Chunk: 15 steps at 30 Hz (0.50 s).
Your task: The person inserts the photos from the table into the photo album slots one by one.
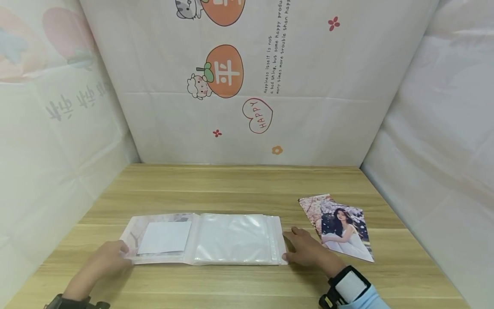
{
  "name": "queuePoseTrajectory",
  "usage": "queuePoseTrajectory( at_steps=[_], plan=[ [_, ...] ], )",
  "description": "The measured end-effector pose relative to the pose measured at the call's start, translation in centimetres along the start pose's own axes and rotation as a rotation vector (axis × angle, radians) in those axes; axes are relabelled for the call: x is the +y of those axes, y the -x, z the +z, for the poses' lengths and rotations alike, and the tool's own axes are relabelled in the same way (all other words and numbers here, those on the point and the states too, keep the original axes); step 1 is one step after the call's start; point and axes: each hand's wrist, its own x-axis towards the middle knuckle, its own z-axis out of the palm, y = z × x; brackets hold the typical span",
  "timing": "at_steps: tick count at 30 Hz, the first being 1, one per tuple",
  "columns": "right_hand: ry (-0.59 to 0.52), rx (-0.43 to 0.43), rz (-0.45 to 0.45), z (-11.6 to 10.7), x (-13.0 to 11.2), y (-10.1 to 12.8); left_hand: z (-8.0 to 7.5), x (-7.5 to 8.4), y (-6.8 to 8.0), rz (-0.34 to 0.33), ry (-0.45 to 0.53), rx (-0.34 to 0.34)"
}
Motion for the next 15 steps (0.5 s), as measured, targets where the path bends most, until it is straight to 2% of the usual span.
queuePoseTrajectory(
  at_steps=[8,15],
  plan=[
    [0.003,0.022,-0.008,0.20,0.12,-0.01,0.13,0.03,0.25,-0.009,-0.013,0.018],
    [0.007,0.070,-0.032,-0.47,0.60,0.43,0.23,0.02,0.04,-0.036,0.002,-0.025]
  ],
)
